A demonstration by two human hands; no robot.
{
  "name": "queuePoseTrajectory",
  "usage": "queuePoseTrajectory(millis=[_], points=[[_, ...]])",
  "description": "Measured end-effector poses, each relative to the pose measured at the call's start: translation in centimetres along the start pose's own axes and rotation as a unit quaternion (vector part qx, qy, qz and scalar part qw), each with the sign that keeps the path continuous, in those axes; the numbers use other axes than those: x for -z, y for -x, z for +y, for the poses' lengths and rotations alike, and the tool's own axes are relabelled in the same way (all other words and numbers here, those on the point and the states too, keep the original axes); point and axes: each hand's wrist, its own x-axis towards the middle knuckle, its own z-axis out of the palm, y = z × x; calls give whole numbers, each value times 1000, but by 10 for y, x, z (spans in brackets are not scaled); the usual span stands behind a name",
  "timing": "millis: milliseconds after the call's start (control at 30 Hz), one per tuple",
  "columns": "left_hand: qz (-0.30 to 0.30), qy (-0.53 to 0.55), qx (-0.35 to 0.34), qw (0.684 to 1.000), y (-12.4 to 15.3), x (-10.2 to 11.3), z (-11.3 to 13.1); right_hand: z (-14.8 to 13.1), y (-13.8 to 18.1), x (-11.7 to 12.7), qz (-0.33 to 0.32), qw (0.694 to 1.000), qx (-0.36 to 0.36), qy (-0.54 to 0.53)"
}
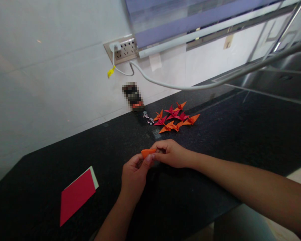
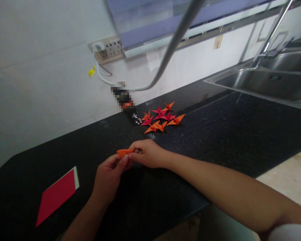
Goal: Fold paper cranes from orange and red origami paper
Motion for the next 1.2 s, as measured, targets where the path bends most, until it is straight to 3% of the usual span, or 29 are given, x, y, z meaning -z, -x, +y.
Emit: queuePoseTrajectory(millis=[1200], points=[[-16,-12,-11,1000,1,0,4,-2,1,-1,-12,999,-9,-44]])
